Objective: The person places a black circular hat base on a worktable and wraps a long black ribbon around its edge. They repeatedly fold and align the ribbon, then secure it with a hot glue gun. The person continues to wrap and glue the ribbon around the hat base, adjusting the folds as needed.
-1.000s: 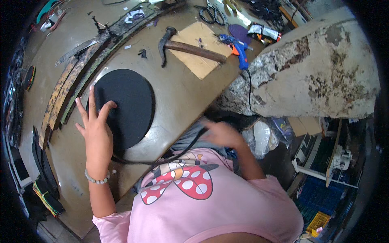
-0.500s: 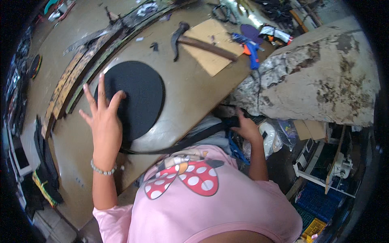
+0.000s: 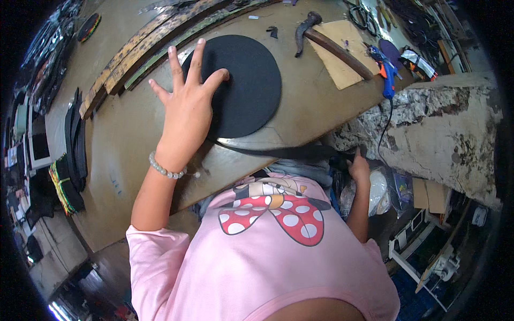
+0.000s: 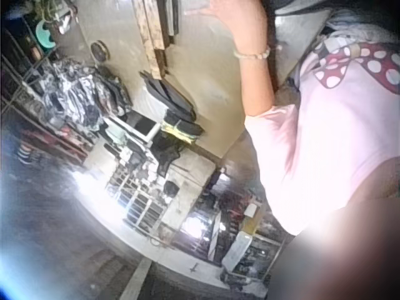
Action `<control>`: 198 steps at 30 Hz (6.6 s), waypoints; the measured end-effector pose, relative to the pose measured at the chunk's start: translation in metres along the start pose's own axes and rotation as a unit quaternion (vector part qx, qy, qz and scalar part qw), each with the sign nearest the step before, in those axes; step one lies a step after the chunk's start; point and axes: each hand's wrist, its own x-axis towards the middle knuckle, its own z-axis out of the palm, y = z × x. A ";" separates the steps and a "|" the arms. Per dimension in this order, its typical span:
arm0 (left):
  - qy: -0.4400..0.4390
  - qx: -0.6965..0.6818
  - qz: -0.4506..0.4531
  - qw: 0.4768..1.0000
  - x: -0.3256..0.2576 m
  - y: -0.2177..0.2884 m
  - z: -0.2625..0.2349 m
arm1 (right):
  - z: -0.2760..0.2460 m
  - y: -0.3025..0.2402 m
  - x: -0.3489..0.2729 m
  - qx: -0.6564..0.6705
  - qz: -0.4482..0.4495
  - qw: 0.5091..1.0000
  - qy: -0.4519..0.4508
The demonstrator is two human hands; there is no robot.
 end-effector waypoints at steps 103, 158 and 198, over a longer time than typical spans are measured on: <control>0.011 -0.260 0.038 0.965 0.000 -0.022 -0.027 | -0.162 -0.215 -0.024 0.727 -0.277 0.627 -0.046; 0.047 -0.632 -0.312 0.707 0.152 -0.221 0.056 | -0.233 -0.368 0.201 0.339 -0.321 0.852 -0.237; 0.009 -0.620 -0.336 0.709 0.153 -0.220 0.055 | -0.190 -0.489 0.164 0.089 -0.485 0.869 0.029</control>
